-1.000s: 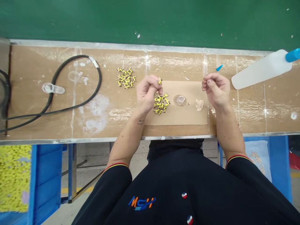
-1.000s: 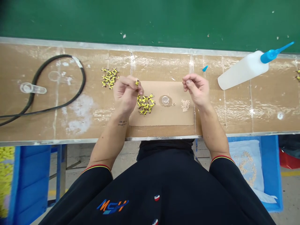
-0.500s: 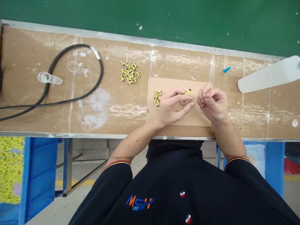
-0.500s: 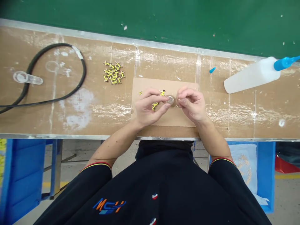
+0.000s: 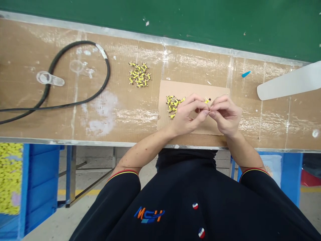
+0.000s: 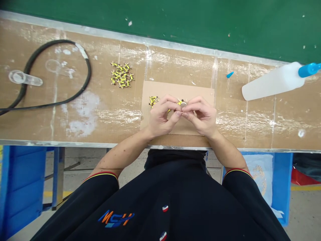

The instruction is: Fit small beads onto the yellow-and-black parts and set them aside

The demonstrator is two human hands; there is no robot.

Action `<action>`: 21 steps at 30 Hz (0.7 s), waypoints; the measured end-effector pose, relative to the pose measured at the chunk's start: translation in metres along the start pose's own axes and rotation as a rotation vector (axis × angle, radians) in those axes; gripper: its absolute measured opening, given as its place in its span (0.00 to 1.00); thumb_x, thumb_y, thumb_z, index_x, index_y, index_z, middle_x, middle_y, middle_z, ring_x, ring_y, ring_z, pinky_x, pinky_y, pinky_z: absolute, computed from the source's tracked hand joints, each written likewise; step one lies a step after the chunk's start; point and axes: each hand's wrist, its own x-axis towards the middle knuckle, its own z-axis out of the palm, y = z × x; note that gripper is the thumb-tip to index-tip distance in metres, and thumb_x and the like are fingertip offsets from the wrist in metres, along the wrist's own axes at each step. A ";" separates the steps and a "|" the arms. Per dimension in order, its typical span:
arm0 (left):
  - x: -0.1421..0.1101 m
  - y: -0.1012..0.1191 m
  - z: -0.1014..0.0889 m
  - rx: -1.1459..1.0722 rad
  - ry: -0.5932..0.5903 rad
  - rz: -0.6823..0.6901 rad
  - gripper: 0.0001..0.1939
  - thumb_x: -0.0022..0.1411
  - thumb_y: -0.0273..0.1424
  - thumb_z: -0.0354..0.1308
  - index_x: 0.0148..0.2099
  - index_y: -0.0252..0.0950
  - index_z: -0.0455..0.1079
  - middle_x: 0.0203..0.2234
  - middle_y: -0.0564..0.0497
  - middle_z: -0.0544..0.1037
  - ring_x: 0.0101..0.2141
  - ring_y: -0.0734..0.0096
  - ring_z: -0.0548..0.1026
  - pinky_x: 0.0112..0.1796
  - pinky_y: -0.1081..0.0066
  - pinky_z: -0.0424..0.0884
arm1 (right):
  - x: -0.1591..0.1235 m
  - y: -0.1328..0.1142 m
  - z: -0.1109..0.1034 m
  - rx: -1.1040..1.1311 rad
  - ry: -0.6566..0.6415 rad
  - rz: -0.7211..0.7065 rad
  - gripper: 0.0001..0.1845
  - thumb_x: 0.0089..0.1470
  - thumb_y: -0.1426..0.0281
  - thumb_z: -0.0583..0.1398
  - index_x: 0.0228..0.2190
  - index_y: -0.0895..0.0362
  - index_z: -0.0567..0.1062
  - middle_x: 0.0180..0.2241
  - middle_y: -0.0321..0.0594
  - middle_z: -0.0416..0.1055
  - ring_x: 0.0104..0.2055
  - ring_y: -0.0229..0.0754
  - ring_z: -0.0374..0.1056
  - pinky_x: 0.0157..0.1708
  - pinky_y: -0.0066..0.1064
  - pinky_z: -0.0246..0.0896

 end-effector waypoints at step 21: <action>0.001 -0.018 -0.013 0.031 0.140 -0.355 0.18 0.77 0.46 0.49 0.44 0.43 0.74 0.39 0.49 0.79 0.36 0.71 0.79 0.38 0.63 0.78 | 0.018 0.007 -0.033 -0.581 -0.398 -0.028 0.10 0.66 0.64 0.59 0.35 0.52 0.80 0.34 0.41 0.76 0.33 0.42 0.69 0.35 0.37 0.65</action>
